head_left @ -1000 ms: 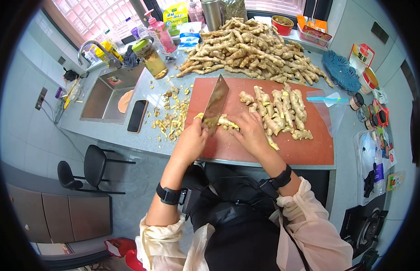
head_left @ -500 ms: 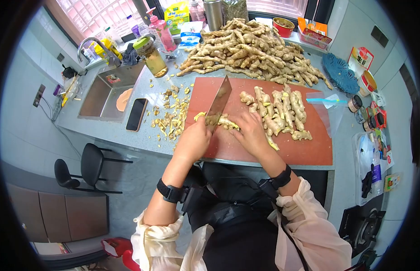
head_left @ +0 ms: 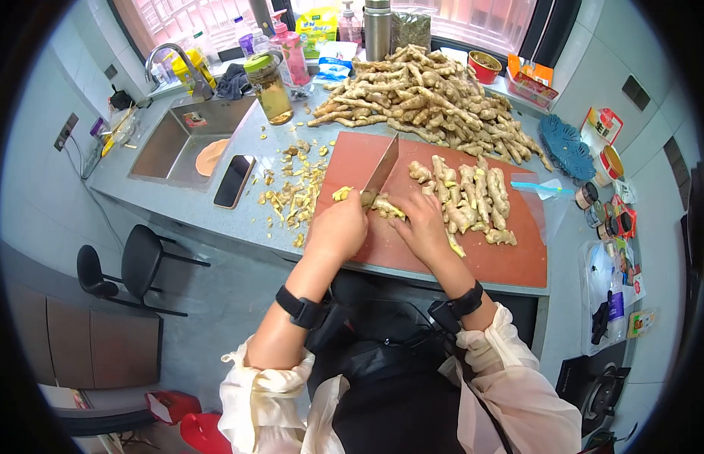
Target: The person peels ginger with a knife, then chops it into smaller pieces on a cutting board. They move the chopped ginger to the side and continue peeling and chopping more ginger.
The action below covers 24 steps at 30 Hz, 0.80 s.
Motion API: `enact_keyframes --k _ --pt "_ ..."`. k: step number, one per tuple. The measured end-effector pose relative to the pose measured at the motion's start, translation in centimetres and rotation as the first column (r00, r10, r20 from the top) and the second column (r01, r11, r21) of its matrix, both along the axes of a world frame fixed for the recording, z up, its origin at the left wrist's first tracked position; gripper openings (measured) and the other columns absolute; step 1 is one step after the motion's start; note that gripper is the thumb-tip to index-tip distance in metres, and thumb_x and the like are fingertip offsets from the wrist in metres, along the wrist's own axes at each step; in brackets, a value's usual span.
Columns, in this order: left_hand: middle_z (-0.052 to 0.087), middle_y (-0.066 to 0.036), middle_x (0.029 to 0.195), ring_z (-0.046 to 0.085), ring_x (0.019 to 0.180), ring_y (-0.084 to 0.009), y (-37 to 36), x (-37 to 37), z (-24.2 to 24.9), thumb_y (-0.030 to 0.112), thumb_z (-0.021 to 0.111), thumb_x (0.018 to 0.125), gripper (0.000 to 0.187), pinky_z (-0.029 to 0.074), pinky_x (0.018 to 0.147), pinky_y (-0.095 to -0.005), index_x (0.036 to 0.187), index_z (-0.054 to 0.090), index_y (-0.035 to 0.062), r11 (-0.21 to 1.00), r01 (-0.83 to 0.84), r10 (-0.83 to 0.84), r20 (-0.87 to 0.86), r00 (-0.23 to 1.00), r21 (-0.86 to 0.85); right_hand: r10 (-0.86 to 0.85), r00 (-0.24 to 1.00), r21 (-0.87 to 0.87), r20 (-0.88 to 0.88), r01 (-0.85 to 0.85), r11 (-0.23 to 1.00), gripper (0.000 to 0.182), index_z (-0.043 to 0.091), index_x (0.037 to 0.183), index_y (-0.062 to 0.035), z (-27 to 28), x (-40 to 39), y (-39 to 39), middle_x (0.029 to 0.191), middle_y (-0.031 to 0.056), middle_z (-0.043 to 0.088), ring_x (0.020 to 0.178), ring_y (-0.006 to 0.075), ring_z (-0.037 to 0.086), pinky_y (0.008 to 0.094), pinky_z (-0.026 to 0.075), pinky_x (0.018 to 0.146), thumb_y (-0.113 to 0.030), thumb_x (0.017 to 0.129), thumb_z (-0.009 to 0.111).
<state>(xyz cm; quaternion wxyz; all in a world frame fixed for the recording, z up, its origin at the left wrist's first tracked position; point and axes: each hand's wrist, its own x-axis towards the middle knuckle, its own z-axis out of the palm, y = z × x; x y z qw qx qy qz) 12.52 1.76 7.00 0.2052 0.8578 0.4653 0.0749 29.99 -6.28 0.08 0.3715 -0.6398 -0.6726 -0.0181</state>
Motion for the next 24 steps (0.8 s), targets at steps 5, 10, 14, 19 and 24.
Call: enact_keyframes --k 5,10,14,19,24 --pt "0.070 -0.028 0.093 0.068 0.091 -0.0449 -0.6 1.7 -1.2 0.019 0.050 0.095 0.024 0.053 0.080 -0.0549 0.108 0.053 -0.0004 0.999 -0.004 0.005 -0.024 1.000 0.044 -0.014 1.000 0.002 0.014 0.014 1.000 0.039 0.069 0.117 -0.0102 -0.1 0.0 0.0 0.097 0.0105 0.059 0.102 0.0309 0.057 0.0433 0.040 0.096 -0.015 0.079 0.075" --pt "0.069 -0.029 0.097 0.067 0.094 -0.0464 1.1 -0.2 -2.4 0.020 0.051 0.095 0.026 0.051 0.084 -0.0549 0.109 0.053 -0.0011 0.999 -0.034 0.034 0.062 0.998 0.000 0.011 1.000 0.020 0.003 -0.011 1.000 0.038 0.069 0.118 -0.0097 -0.1 0.1 -0.3 0.099 0.0100 0.061 0.102 0.0301 0.057 0.0428 0.040 0.097 -0.015 0.081 0.075" --pt "0.069 -0.031 0.099 0.066 0.095 -0.0473 0.6 -1.3 -2.5 0.022 0.049 0.097 0.028 0.051 0.085 -0.0561 0.109 0.055 -0.0030 0.999 -0.034 0.027 0.190 0.981 0.034 0.013 1.000 0.011 -0.009 -0.013 1.000 0.040 0.068 0.119 -0.0119 -0.7 0.3 -0.2 0.100 0.0088 0.059 0.104 0.0294 0.057 0.0432 0.038 0.099 -0.014 0.080 0.075" --pt "0.069 -0.031 0.095 0.066 0.093 -0.0475 0.1 -1.9 -1.8 0.023 0.050 0.098 0.030 0.051 0.083 -0.0562 0.109 0.055 -0.0045 0.999 -0.045 0.041 0.144 0.989 0.019 0.001 1.000 0.026 -0.006 -0.001 1.000 0.039 0.069 0.119 -0.0120 -1.0 0.4 -0.1 0.098 0.0090 0.059 0.101 0.0296 0.056 0.0426 0.039 0.097 -0.013 0.080 0.074" --pt "0.069 -0.030 0.093 0.067 0.091 -0.0473 0.0 -1.3 -0.9 0.023 0.049 0.098 0.029 0.051 0.081 -0.0563 0.108 0.055 -0.0033 0.999 -0.049 0.048 0.059 0.997 0.020 -0.013 1.000 0.020 -0.012 0.013 1.000 0.040 0.069 0.120 -0.0121 -0.9 0.3 -0.2 0.096 0.0090 0.059 0.099 0.0301 0.056 0.0426 0.039 0.097 -0.012 0.080 0.074"
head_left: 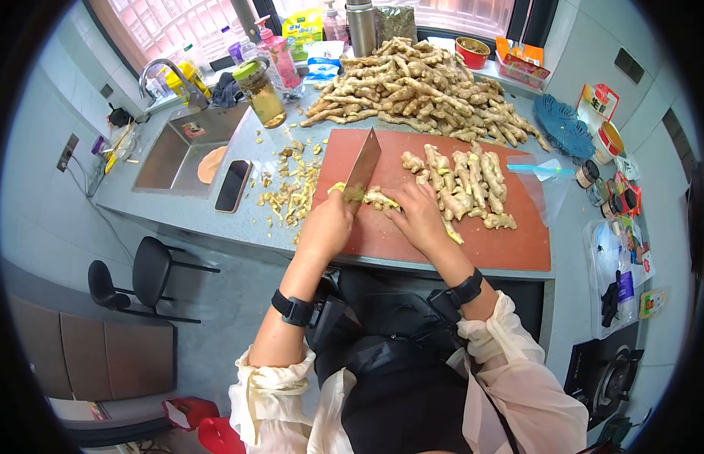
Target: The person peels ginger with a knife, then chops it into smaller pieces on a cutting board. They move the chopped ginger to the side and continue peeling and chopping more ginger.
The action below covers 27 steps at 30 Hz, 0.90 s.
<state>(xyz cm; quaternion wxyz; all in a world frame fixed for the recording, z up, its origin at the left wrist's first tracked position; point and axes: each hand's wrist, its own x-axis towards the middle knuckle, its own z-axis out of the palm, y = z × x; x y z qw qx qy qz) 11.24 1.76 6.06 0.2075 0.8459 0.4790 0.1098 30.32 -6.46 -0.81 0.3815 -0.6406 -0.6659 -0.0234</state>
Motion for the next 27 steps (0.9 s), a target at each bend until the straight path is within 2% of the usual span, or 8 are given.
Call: enact_keyframes --k 3,8,13,19,24,27 --pt "0.070 -0.029 0.092 0.068 0.090 -0.0471 0.0 0.5 -0.2 0.023 0.049 0.099 0.028 0.052 0.081 -0.0565 0.108 0.054 -0.0028 1.000 0.006 -0.004 -0.051 0.999 0.031 0.002 1.000 0.035 0.017 -0.003 0.999 0.040 0.069 0.120 -0.0125 0.1 0.0 0.0 0.096 0.0090 0.058 0.099 0.0306 0.056 0.0429 0.039 0.097 -0.012 0.080 0.074" --pt "0.070 -0.029 0.092 0.068 0.089 -0.0468 0.8 0.3 -0.5 0.023 0.049 0.099 0.028 0.051 0.081 -0.0573 0.109 0.054 -0.0021 0.998 -0.012 0.015 -0.065 0.998 0.054 0.000 1.000 -0.033 0.002 0.000 0.999 0.042 0.068 0.121 -0.0127 0.3 0.0 -0.1 0.100 0.0095 0.058 0.104 0.0306 0.056 0.0436 0.038 0.100 -0.013 0.079 0.075" --pt "0.068 -0.032 0.096 0.065 0.093 -0.0491 0.2 -0.7 0.8 0.023 0.050 0.098 0.027 0.050 0.083 -0.0574 0.107 0.054 -0.0025 0.999 -0.018 0.019 0.039 0.999 -0.039 0.000 1.000 -0.004 -0.008 0.000 1.000 0.041 0.068 0.119 -0.0126 0.2 0.0 -0.1 0.100 0.0093 0.059 0.104 0.0307 0.056 0.0436 0.038 0.100 -0.013 0.079 0.075" --pt "0.067 -0.032 0.099 0.064 0.096 -0.0495 -0.3 -0.9 0.9 0.022 0.052 0.098 0.028 0.049 0.085 -0.0566 0.109 0.054 -0.0035 0.999 0.019 -0.014 0.151 0.988 -0.035 -0.011 1.000 0.013 0.003 0.011 1.000 0.040 0.068 0.118 -0.0121 -0.1 0.0 0.0 0.098 0.0095 0.058 0.103 0.0308 0.056 0.0434 0.038 0.098 -0.012 0.078 0.075" --pt "0.067 -0.032 0.100 0.064 0.097 -0.0493 -0.8 -0.5 1.7 0.022 0.052 0.098 0.029 0.049 0.085 -0.0565 0.111 0.054 -0.0036 0.998 0.013 -0.006 0.117 0.993 -0.064 0.001 1.000 0.004 -0.014 -0.001 1.000 0.042 0.068 0.120 -0.0112 0.0 0.1 0.0 0.099 0.0101 0.059 0.103 0.0311 0.056 0.0439 0.038 0.099 -0.012 0.078 0.075" --pt "0.067 -0.032 0.099 0.064 0.095 -0.0494 -0.7 -0.4 1.5 0.021 0.052 0.097 0.029 0.049 0.084 -0.0566 0.112 0.053 -0.0040 0.999 0.018 -0.013 0.107 0.994 -0.050 -0.004 1.000 0.030 0.010 0.004 1.000 0.040 0.069 0.116 -0.0117 -0.1 0.1 0.1 0.098 0.0104 0.058 0.103 0.0309 0.056 0.0429 0.039 0.095 -0.010 0.076 0.074"
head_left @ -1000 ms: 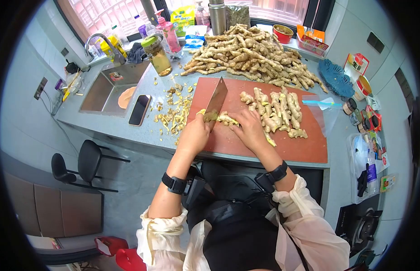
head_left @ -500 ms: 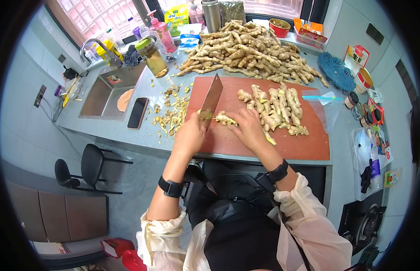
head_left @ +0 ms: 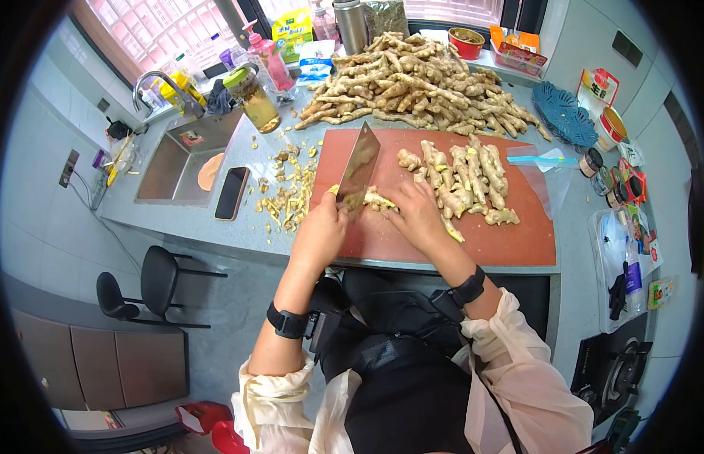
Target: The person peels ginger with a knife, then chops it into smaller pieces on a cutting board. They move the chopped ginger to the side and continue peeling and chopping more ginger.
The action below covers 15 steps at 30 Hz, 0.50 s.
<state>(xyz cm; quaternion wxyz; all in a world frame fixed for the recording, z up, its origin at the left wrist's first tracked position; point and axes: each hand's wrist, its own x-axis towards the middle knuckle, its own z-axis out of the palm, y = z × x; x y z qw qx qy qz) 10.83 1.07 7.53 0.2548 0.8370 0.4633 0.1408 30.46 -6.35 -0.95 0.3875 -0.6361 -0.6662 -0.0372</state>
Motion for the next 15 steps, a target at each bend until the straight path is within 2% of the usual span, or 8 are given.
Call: enact_keyframes --k 10,15 --pt "0.069 -0.030 0.087 0.067 0.086 -0.0487 -1.1 1.3 0.2 0.015 0.051 0.094 0.022 0.051 0.080 -0.0579 0.105 0.053 -0.0036 0.994 0.006 0.010 -0.146 0.989 0.108 0.002 1.000 -0.010 -0.012 -0.002 1.000 0.040 0.070 0.115 -0.0111 0.3 -0.2 -0.1 0.096 0.0103 0.056 0.100 0.0317 0.056 0.0429 0.040 0.093 -0.009 0.076 0.075" --pt "0.069 -0.029 0.087 0.067 0.086 -0.0479 -0.4 1.0 -0.5 0.016 0.051 0.095 0.023 0.052 0.079 -0.0577 0.106 0.053 -0.0033 0.994 0.022 -0.008 -0.131 0.991 0.110 0.008 1.000 -0.014 -0.014 -0.008 1.000 0.040 0.070 0.115 -0.0101 0.6 -0.2 -0.1 0.095 0.0104 0.056 0.100 0.0319 0.056 0.0430 0.040 0.094 -0.009 0.076 0.075"
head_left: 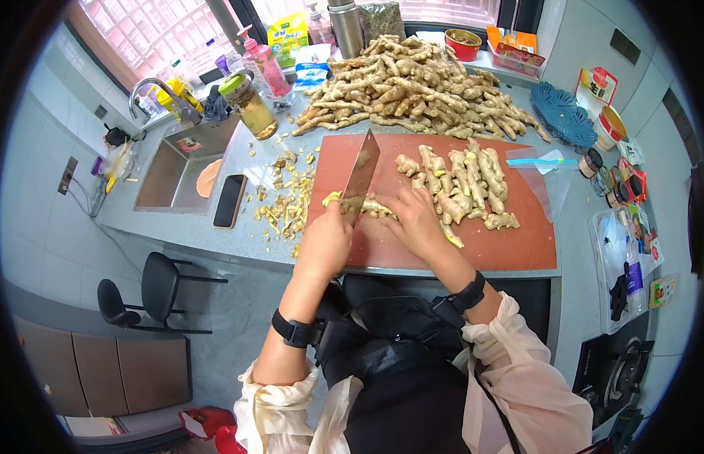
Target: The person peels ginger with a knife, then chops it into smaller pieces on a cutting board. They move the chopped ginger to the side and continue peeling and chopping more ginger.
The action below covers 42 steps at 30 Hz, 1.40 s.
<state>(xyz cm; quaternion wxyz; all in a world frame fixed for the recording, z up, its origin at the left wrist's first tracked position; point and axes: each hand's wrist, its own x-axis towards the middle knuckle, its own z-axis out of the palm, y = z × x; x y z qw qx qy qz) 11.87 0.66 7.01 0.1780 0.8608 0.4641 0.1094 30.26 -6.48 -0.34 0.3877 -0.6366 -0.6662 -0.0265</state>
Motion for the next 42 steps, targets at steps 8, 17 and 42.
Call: enact_keyframes --k 8,17,42 --pt "0.070 -0.027 0.086 0.069 0.084 -0.0453 -1.2 1.0 1.1 0.018 0.051 0.096 0.023 0.053 0.076 -0.0559 0.109 0.053 -0.0012 1.000 -0.027 0.027 -0.078 0.997 0.000 -0.013 1.000 0.006 0.016 0.013 1.000 0.044 0.069 0.120 -0.0113 0.4 -0.4 -0.1 0.096 0.0106 0.057 0.100 0.0330 0.055 0.0437 0.041 0.095 -0.009 0.076 0.075" --pt "0.069 -0.028 0.086 0.067 0.082 -0.0465 -0.7 2.6 -0.6 0.018 0.050 0.096 0.021 0.052 0.075 -0.0565 0.105 0.053 -0.0009 0.997 -0.071 0.072 -0.082 0.994 0.010 -0.008 1.000 -0.036 0.008 0.008 0.999 0.043 0.069 0.118 -0.0114 0.1 -0.2 -0.1 0.097 0.0101 0.057 0.102 0.0311 0.056 0.0444 0.040 0.096 -0.011 0.076 0.077" --pt "0.066 -0.034 0.095 0.064 0.093 -0.0504 0.4 -0.5 -0.6 0.021 0.052 0.097 0.029 0.049 0.083 -0.0573 0.109 0.053 -0.0047 0.997 0.019 -0.005 0.190 0.982 -0.071 0.001 1.000 0.025 0.003 -0.001 1.000 0.042 0.068 0.116 -0.0088 -0.2 -0.1 -0.2 0.097 0.0105 0.057 0.102 0.0303 0.057 0.0432 0.039 0.096 -0.010 0.075 0.077"
